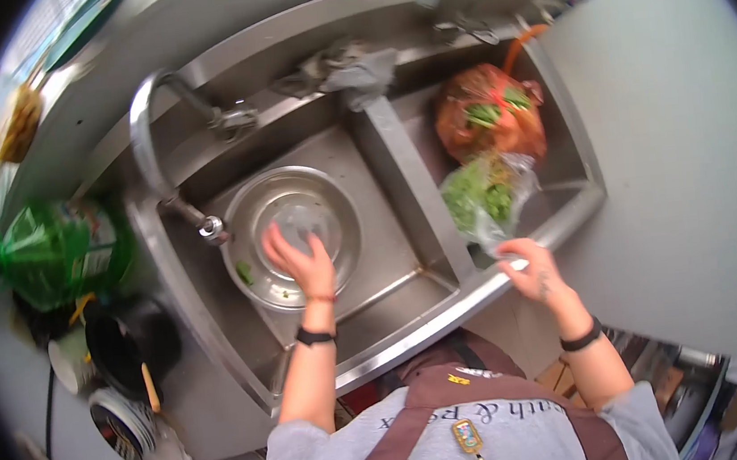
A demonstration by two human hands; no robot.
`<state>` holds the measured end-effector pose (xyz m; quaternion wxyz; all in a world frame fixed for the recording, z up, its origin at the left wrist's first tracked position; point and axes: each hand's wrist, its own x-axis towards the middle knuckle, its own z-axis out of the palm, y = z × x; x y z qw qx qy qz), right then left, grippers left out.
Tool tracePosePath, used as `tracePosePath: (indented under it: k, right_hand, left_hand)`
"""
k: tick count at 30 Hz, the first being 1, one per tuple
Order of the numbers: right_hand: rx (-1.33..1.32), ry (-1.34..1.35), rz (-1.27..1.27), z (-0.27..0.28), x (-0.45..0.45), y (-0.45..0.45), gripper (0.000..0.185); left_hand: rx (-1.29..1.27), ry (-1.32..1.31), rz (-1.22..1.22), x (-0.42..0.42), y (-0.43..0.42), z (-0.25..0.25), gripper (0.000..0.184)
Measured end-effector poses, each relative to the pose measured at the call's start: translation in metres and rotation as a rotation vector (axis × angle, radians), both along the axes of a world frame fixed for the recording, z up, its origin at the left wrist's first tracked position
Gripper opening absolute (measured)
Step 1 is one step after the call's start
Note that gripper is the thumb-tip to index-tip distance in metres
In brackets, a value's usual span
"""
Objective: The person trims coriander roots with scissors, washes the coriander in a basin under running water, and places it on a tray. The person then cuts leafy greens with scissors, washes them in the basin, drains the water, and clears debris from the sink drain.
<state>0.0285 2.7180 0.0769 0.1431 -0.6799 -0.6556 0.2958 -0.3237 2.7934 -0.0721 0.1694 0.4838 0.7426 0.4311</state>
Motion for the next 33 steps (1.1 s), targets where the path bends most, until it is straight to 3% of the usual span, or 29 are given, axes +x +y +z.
tracePosePath:
  k: [2,4,7,12,15,17,18,19,20,21,24,27,28,33]
  right_hand:
    - [-0.061,0.02,0.165,-0.018,-0.024,-0.008,0.034]
    - [-0.077,-0.033,0.318,-0.041,-0.038,-0.014,0.037]
    - [-0.132,-0.089,0.348,-0.044,-0.057,-0.015,0.042]
    - [-0.118,-0.007,0.271,-0.047,-0.05,-0.015,0.041]
    - [-0.111,0.067,0.242,-0.053,-0.05,-0.013,0.04]
    - [-0.069,0.078,0.243,-0.052,-0.05,-0.008,0.04]
    - [-0.055,0.084,0.243,-0.05,-0.05,-0.009,0.04]
    - [-0.04,0.094,0.256,-0.051,-0.05,-0.008,0.041]
    - [-0.055,0.085,0.279,-0.054,-0.049,-0.008,0.041]
    - [-0.066,0.075,0.305,-0.056,-0.047,-0.009,0.041]
    - [-0.13,0.088,0.363,-0.052,-0.038,-0.012,0.039]
    - [-0.144,0.144,0.407,-0.048,-0.018,-0.008,0.033]
    - [-0.148,0.194,0.402,-0.052,-0.009,-0.006,0.032]
    - [-0.275,0.473,0.427,-0.083,0.04,0.019,0.023]
  left_hand:
    - [0.3,-0.065,-0.054,0.006,0.08,0.03,0.074]
    - [0.436,0.047,0.027,0.002,0.145,0.045,0.075]
    - [0.421,-0.015,-0.002,-0.003,0.201,0.038,0.074]
    - [0.236,-0.079,-0.182,0.0,0.207,0.029,0.063]
    - [0.356,0.203,-0.112,0.022,0.19,0.017,0.058]
    - [0.429,0.233,-0.118,0.072,0.161,0.053,0.05]
    - [0.409,-0.208,-0.374,0.108,0.147,0.061,0.041]
    - [0.323,-0.146,-0.594,0.138,0.126,0.067,0.032]
    - [0.12,-0.397,-0.858,0.176,0.106,0.051,0.027]
    - [0.024,-0.372,-1.02,0.212,0.085,0.044,0.024]
    - [-0.687,-0.053,-1.284,0.282,0.058,0.005,0.066]
    - [-0.863,0.178,-1.039,0.308,0.045,-0.028,0.096]
    - [-0.873,0.214,-0.984,0.313,0.047,-0.035,0.117]
    - [-0.919,0.166,-0.833,0.346,0.065,-0.058,0.138]
